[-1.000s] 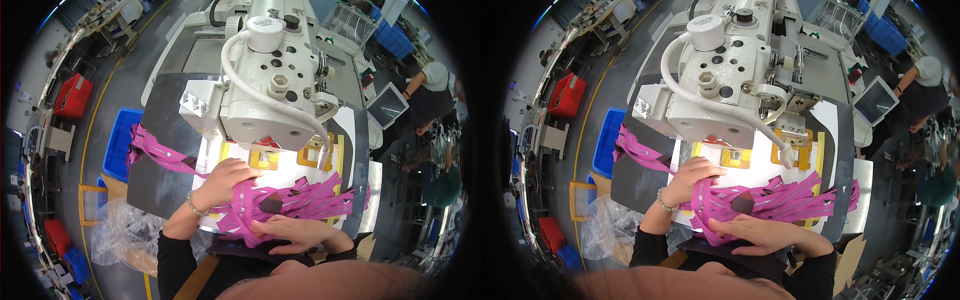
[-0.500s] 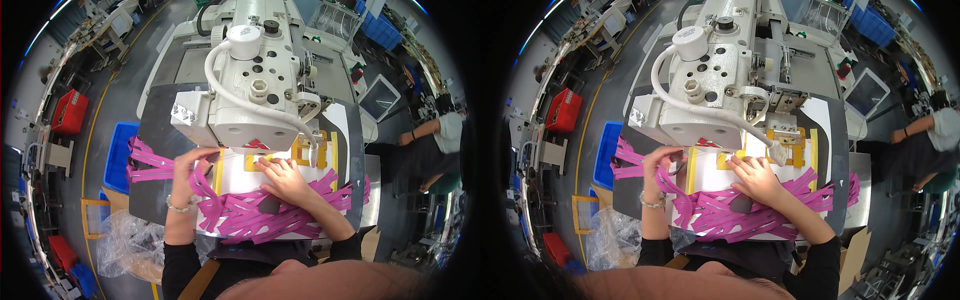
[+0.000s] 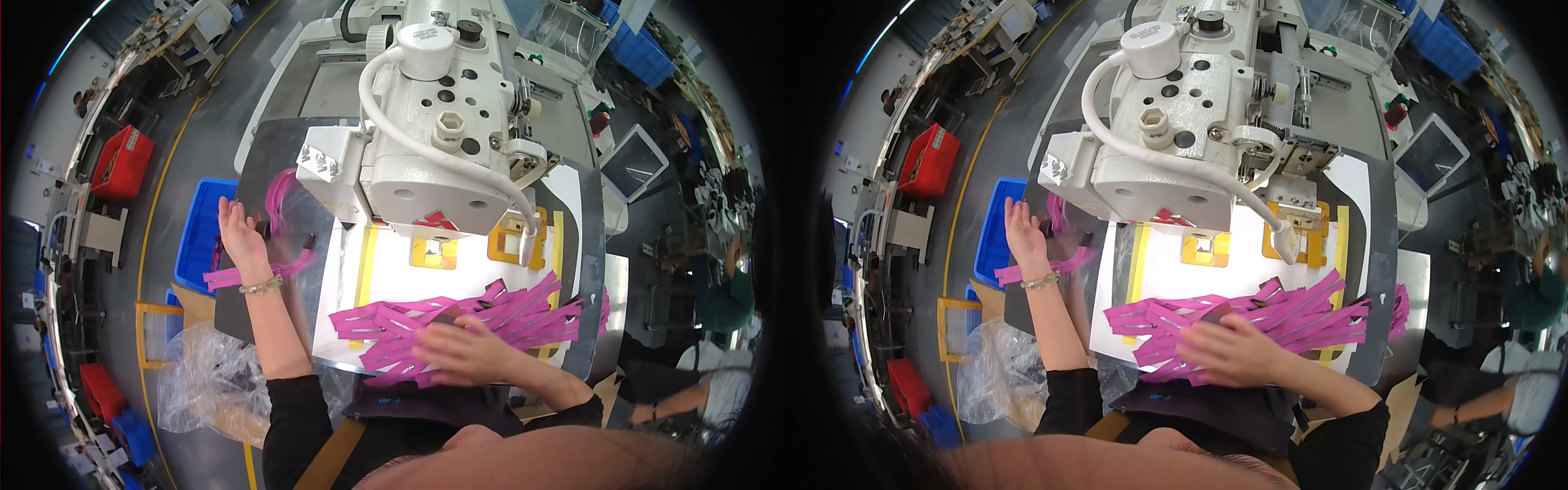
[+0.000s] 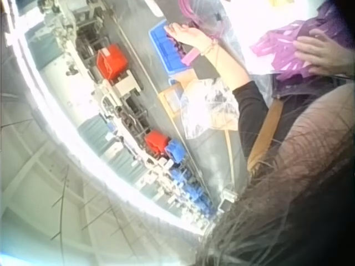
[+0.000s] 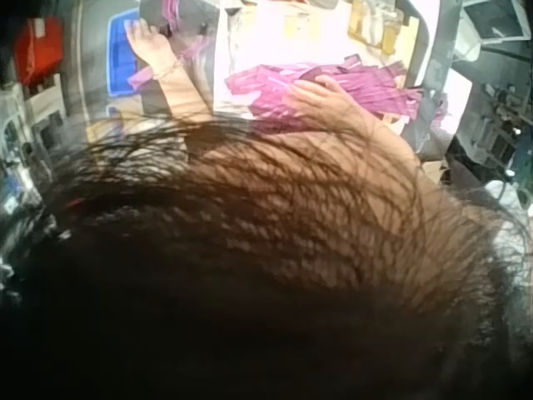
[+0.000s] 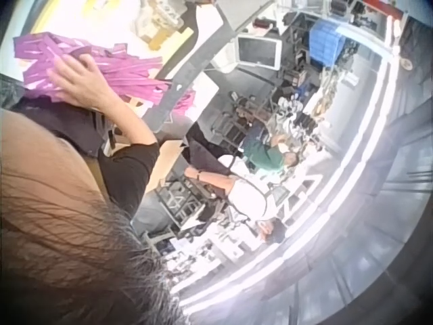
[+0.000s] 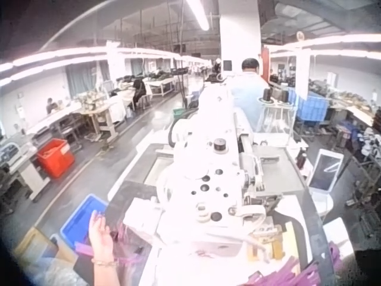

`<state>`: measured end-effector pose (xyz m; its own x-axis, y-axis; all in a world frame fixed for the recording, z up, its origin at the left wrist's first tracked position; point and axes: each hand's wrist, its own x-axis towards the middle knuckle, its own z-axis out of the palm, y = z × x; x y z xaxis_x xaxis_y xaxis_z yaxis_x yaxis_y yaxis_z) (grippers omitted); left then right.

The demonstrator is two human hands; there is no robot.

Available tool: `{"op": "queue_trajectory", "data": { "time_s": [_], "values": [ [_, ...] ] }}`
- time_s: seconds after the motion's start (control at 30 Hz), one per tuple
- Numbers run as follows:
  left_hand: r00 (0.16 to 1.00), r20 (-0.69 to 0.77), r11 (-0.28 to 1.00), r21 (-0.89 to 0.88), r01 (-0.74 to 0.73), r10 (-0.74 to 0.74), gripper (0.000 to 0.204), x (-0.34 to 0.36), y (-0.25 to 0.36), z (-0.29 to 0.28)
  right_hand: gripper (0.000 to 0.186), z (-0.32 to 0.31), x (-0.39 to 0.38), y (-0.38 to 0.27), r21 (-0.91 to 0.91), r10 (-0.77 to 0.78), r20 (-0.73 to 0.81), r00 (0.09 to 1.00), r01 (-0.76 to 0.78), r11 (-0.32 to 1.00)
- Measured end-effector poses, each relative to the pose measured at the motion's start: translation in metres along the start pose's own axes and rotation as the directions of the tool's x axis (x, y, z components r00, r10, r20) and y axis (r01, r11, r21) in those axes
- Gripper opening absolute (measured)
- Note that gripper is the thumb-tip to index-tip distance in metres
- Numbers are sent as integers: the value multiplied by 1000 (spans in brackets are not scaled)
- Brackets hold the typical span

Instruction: Using a specialized sewing or bonding machine to attach small reinforcement tabs to purple zipper strips.

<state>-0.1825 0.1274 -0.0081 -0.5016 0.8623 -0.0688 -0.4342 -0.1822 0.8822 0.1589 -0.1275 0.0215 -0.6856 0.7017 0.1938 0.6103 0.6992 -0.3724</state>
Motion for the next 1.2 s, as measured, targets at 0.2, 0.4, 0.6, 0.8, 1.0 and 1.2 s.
{"op": "queue_trajectory", "data": {
  "time_s": [0.2,0.4,0.6,0.8,1.0,1.2],
  "values": [
    [882,153,816,336,-471,446,46,-27,-1,21,61,35,-1,-10,-121,-298,171,939,320,940],
    [769,303,549,559,-622,563,41,-44,-6,31,51,35,12,-4,-45,-132,40,990,134,990],
    [382,446,210,389,-897,809,36,-65,-5,33,46,27,22,4,-155,-91,40,995,97,983],
    [-88,574,-140,47,-989,814,29,-117,-6,38,45,15,2,11,-203,24,-271,962,-82,976],
    [-161,678,-94,-134,-986,717,31,-142,-22,43,47,-9,14,28,-76,445,-193,875,-465,882],
    [-195,758,-49,-211,-976,623,34,-148,-22,57,43,-5,10,31,-122,396,-226,890,-430,895]
  ]
}}
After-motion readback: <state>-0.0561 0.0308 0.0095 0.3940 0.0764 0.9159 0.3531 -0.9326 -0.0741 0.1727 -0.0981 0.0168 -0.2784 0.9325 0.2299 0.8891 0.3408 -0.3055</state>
